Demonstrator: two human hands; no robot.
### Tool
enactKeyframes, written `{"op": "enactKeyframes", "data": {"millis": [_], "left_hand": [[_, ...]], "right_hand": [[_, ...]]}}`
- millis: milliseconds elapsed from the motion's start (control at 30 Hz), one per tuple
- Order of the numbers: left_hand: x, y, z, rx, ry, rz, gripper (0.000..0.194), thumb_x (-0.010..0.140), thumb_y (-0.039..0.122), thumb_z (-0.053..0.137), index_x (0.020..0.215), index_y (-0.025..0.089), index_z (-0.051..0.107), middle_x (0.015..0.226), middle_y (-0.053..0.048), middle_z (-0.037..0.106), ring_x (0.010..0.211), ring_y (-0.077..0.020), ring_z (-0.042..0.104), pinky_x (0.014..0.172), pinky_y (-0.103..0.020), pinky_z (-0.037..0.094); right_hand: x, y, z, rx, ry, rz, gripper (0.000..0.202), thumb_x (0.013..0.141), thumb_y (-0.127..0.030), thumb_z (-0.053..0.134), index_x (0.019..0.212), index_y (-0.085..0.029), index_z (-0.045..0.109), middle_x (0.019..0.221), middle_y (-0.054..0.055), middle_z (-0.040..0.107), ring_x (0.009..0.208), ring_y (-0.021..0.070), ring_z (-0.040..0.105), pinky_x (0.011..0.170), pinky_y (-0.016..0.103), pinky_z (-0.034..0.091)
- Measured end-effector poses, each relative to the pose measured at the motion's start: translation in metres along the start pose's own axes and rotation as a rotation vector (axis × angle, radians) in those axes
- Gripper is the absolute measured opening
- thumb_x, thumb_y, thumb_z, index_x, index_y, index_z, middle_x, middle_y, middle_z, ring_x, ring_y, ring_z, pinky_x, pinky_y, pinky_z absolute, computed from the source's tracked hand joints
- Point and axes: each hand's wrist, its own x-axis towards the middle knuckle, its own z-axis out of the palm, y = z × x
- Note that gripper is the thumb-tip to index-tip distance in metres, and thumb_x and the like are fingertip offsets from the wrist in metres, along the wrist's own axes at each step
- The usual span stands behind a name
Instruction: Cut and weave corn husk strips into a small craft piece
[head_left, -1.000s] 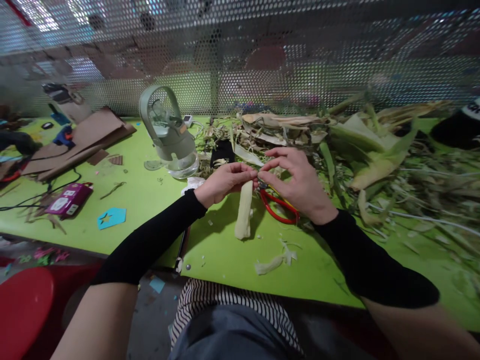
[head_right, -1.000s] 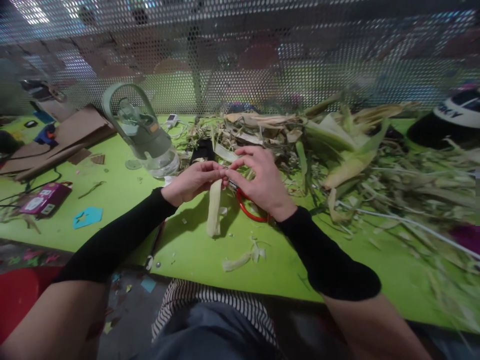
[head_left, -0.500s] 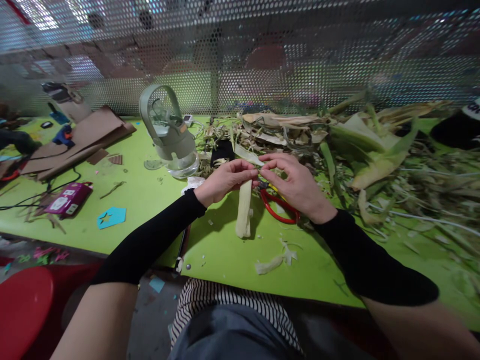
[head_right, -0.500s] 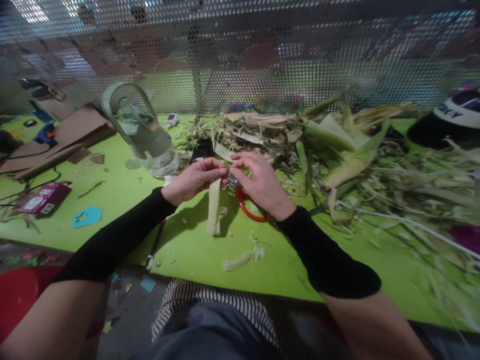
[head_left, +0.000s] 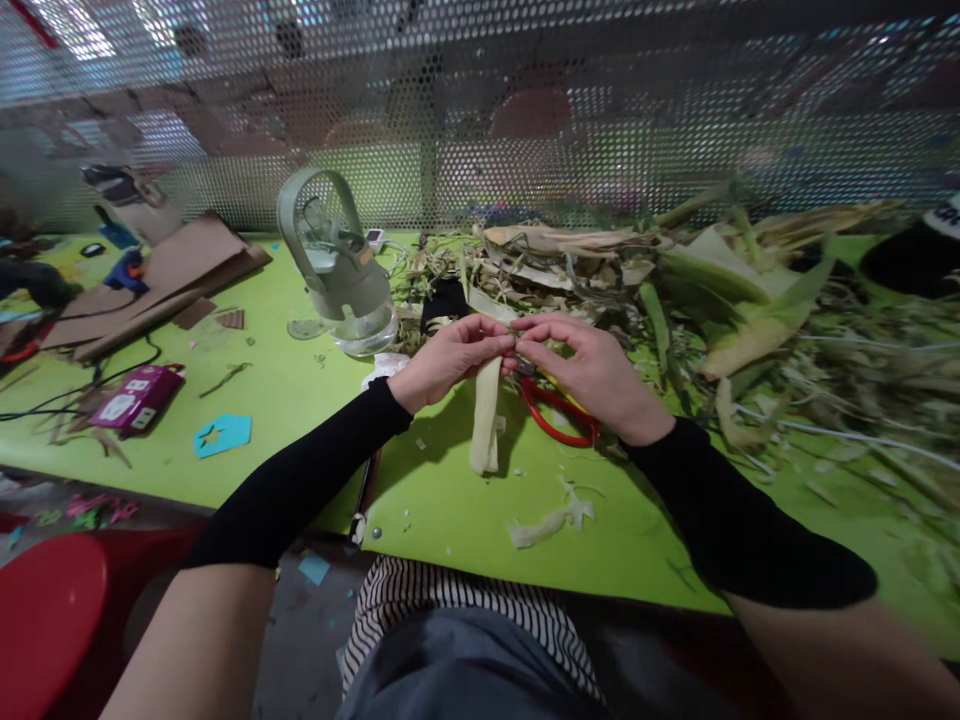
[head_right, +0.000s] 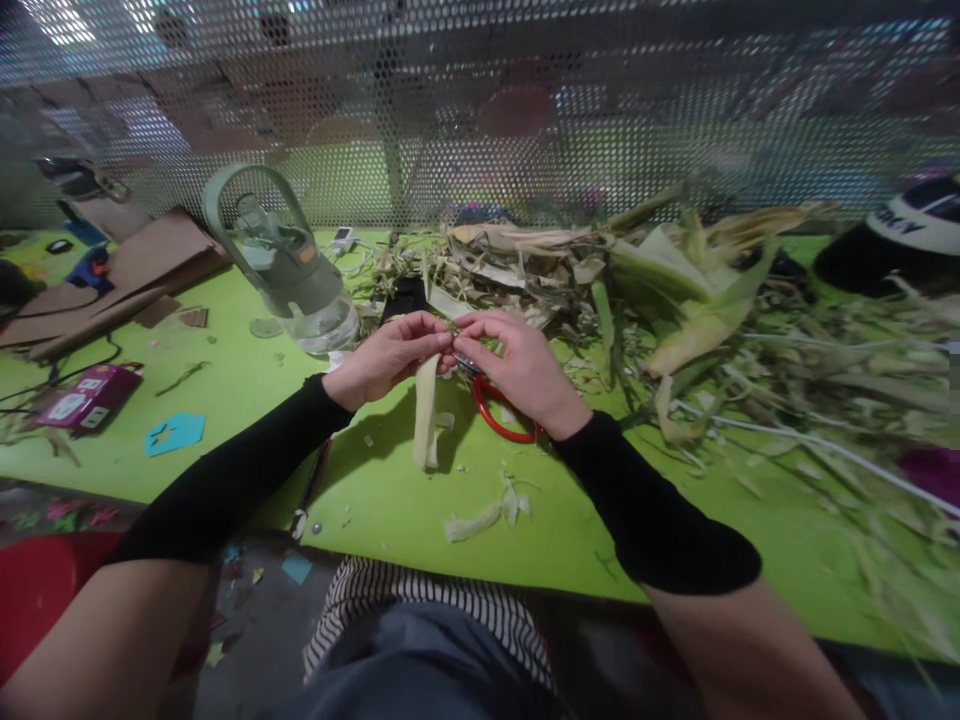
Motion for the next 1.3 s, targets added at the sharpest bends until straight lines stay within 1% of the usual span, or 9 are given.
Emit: {"op": "enactKeyframes", "data": {"millis": [233,367,467,600,733,900,1033,1167,1300], "left_hand": [[-0.002,0.005,0.003,0.015,0.082,-0.091,0.015,0.096,0.01,0.066,0.085,0.014,0.057,0.078,0.001,0.072,0.074,-0.0076,0.07,0.08,-0.025,0.05],[-0.003,0.008,0.003,0.055,0.149,-0.112,0.016,0.091,0.005,0.069,0.086,0.014,0.057,0.072,0.004,0.068,0.063,-0.0036,0.062,0.069,-0.021,0.043],[-0.004,0.009,0.005,0.063,0.124,-0.079,0.017,0.09,0.002,0.067,0.092,0.015,0.056,0.073,0.006,0.065,0.064,-0.0038,0.063,0.062,-0.019,0.038],[-0.006,0.007,0.008,0.098,0.054,0.039,0.022,0.089,0.0,0.062,0.095,0.018,0.051,0.078,0.007,0.062,0.067,-0.0051,0.066,0.066,-0.021,0.044],[-0.006,0.006,0.009,0.18,0.051,0.169,0.022,0.089,0.002,0.061,0.095,0.019,0.049,0.083,0.006,0.059,0.068,-0.0042,0.059,0.068,-0.022,0.046],[-0.007,0.008,0.01,0.285,0.064,0.213,0.019,0.09,0.006,0.062,0.095,0.019,0.049,0.083,0.003,0.056,0.073,-0.0064,0.055,0.066,-0.021,0.045],[-0.008,0.004,0.011,0.401,0.141,0.347,0.021,0.086,0.002,0.059,0.092,0.02,0.049,0.088,0.002,0.057,0.08,-0.0078,0.058,0.069,-0.02,0.048],[-0.007,-0.004,0.011,0.538,0.262,0.449,0.018,0.087,0.004,0.058,0.093,0.02,0.051,0.091,0.002,0.061,0.082,-0.0091,0.059,0.069,-0.02,0.049],[-0.006,-0.01,0.012,0.599,0.297,0.506,0.018,0.088,0.007,0.061,0.098,0.02,0.054,0.095,0.0,0.067,0.083,-0.0098,0.062,0.079,-0.024,0.052]], "right_hand": [[-0.001,-0.001,0.001,-0.066,0.085,-0.128,0.014,0.094,-0.032,0.066,0.082,-0.024,0.068,0.122,0.01,0.077,0.117,0.0302,0.07,0.107,0.054,0.05],[-0.002,-0.004,0.002,-0.1,0.092,-0.189,0.011,0.092,-0.032,0.069,0.083,-0.025,0.069,0.12,0.009,0.077,0.118,0.03,0.069,0.109,0.053,0.049],[-0.002,-0.004,0.003,-0.005,0.057,-0.123,0.012,0.091,-0.036,0.069,0.093,-0.025,0.073,0.123,0.009,0.076,0.12,0.0296,0.068,0.11,0.052,0.05],[-0.002,-0.003,0.005,0.119,-0.069,0.018,0.032,0.09,-0.038,0.07,0.118,-0.024,0.072,0.122,0.01,0.076,0.109,0.0285,0.072,0.1,0.05,0.057],[0.0,0.0,0.006,0.027,-0.046,0.016,0.026,0.087,-0.038,0.072,0.107,-0.023,0.074,0.114,0.01,0.078,0.103,0.0297,0.072,0.095,0.05,0.057],[0.001,0.004,0.004,-0.072,-0.033,-0.008,0.015,0.089,-0.038,0.069,0.092,-0.024,0.073,0.103,0.008,0.078,0.102,0.0309,0.069,0.094,0.049,0.051],[-0.001,0.001,0.004,-0.042,-0.009,0.011,0.016,0.092,-0.039,0.065,0.088,-0.025,0.072,0.094,0.006,0.077,0.091,0.0279,0.068,0.087,0.045,0.05],[-0.003,-0.005,0.008,-0.05,0.044,-0.018,0.013,0.089,-0.037,0.068,0.087,-0.025,0.072,0.091,0.006,0.076,0.093,0.0269,0.068,0.09,0.043,0.05],[-0.003,-0.005,0.011,0.139,0.011,0.122,0.026,0.092,-0.048,0.067,0.083,-0.024,0.07,0.086,0.003,0.074,0.087,0.0241,0.068,0.087,0.04,0.052]]}}
